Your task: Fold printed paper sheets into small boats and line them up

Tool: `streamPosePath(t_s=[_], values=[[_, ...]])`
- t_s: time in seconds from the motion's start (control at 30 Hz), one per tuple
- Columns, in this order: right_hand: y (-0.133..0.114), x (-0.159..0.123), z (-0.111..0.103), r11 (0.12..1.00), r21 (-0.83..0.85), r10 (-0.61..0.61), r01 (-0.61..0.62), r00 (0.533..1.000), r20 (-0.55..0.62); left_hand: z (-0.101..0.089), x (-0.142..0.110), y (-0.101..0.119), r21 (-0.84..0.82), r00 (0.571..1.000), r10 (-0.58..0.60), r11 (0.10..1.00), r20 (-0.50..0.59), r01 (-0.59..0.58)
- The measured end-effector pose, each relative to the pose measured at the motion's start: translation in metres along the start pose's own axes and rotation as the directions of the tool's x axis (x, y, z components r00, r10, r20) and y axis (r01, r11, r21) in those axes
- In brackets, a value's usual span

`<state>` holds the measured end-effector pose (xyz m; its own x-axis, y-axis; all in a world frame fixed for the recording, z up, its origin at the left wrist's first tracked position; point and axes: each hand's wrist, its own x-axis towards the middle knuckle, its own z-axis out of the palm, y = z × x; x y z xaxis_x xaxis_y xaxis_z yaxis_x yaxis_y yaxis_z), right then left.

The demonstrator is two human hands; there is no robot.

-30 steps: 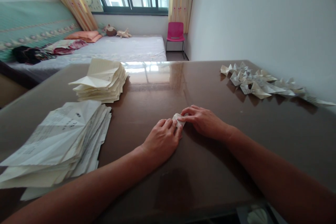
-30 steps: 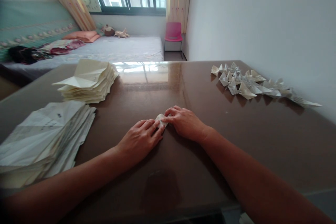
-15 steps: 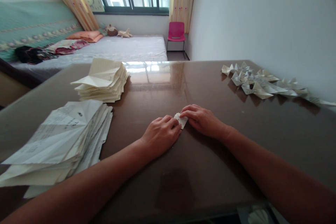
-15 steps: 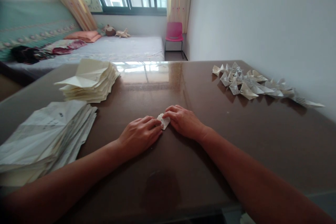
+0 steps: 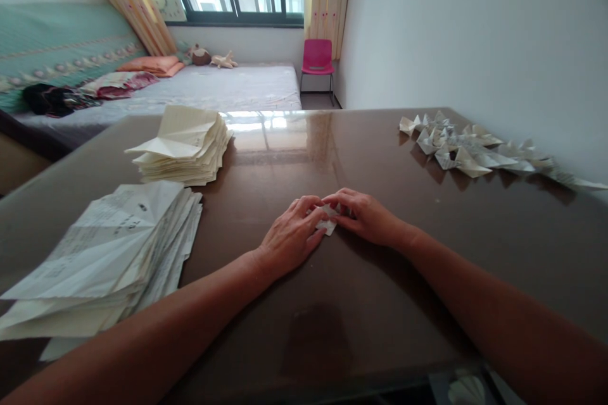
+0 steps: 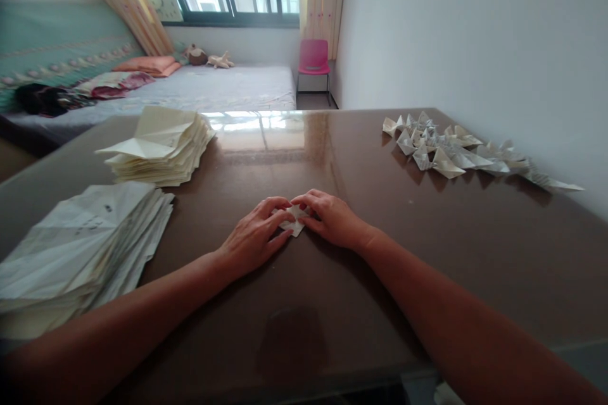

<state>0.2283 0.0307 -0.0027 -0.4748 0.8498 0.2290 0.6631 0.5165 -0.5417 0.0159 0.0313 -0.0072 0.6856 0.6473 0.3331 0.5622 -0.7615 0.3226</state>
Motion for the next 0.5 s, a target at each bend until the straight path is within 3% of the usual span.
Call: streamPosePath(t_s=[0.23,0.5], values=[[-0.0057,0.0014,-0.0047,0.973,0.205,0.101,-0.106,0.994,0.034,0.0025,-0.0007,-0.0060,-0.131,1.000,0.007,0.991,-0.024,-0.010],[-0.0041,0.0005,-0.0041,0.973,0.205,0.094,-0.103,0.994,0.054,0.0032,0.0005,-0.0064,-0.097,0.998,0.057,0.994,0.031,-0.054]])
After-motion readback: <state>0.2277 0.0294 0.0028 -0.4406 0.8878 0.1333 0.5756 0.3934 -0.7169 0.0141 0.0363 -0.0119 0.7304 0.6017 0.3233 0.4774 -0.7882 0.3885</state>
